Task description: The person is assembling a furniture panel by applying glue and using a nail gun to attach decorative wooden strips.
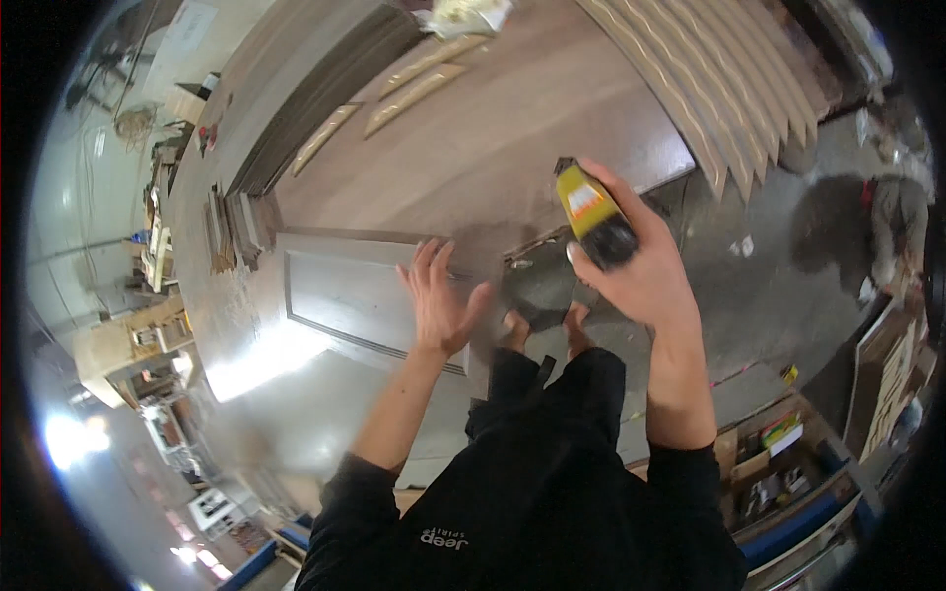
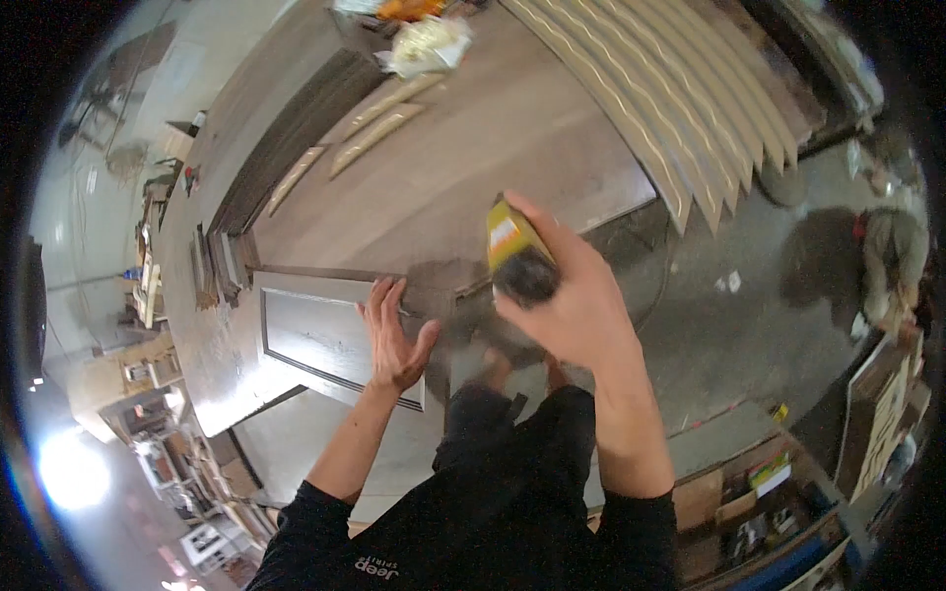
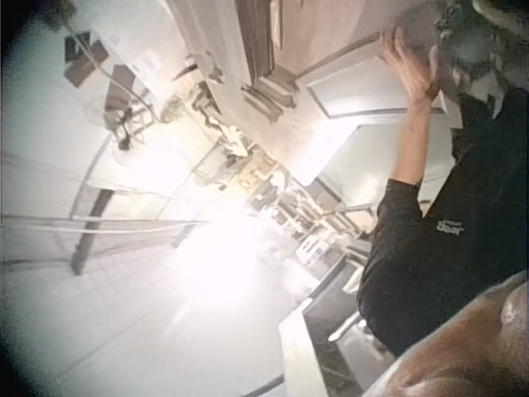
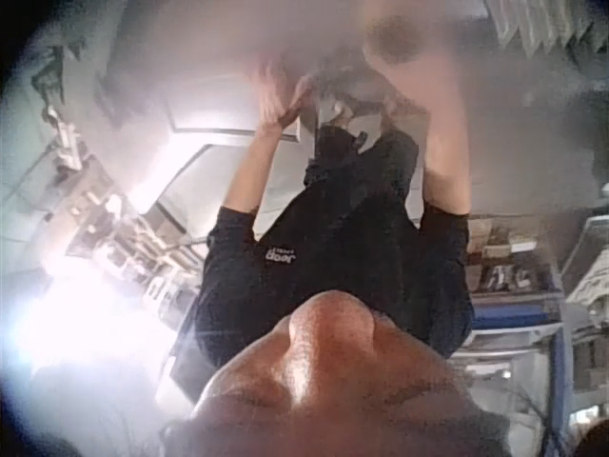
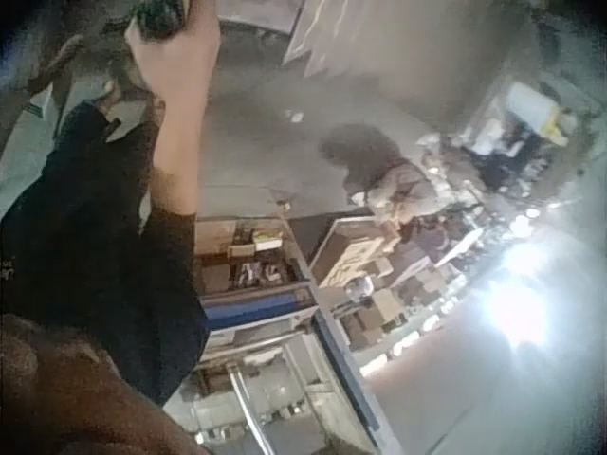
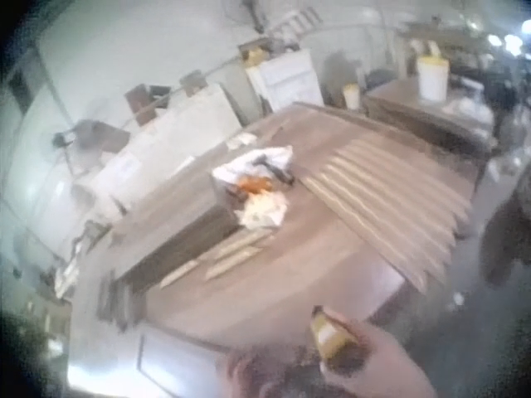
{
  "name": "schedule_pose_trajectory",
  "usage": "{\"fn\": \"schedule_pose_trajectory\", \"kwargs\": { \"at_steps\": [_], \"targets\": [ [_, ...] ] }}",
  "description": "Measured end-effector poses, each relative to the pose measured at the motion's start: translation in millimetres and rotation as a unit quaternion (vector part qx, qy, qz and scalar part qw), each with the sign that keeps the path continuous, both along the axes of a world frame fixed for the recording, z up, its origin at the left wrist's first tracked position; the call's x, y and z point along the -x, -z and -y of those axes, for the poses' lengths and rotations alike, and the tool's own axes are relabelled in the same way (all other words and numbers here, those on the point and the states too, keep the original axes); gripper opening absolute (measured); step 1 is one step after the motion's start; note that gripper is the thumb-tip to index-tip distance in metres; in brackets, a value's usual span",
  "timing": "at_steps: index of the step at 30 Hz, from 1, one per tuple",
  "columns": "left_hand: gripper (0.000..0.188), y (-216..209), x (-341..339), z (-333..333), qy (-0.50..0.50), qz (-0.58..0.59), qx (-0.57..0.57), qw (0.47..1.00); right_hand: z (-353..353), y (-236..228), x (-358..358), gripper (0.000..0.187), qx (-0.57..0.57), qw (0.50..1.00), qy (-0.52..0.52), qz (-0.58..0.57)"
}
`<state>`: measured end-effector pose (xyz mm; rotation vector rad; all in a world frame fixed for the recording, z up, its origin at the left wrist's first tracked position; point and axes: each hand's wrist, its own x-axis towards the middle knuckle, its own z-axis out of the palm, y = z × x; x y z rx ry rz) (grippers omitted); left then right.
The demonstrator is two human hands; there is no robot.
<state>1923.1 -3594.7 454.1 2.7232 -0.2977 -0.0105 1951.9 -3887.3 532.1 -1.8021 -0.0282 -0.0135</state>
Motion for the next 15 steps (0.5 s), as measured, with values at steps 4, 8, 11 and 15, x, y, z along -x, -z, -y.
{"fn": "schedule_pose_trajectory", "kwargs": {
  "at_steps": [4,8,11,15],
  "targets": [
    [0.073,-4.4,61.0,-61.0,-0.221,0.031,0.008,0.975,-34.7,-20.5,-77.0,0.081,0.311,0.941,-0.071,-0.110],
    [0.068,43.6,123.5,-129.2,-0.445,0.090,0.094,0.886,-54.3,42.1,-124.0,0.080,0.457,0.889,-0.037,-0.005],
    [0.057,24.5,141.7,-143.2,-0.587,-0.038,0.366,0.721,-82.3,43.4,-104.4,0.066,0.401,0.906,-0.004,0.136],
    [0.042,24.9,145.3,-114.6,-0.544,-0.152,0.628,0.535,-97.2,73.8,-24.3,0.059,0.313,0.948,0.014,0.053]
  ]
}}
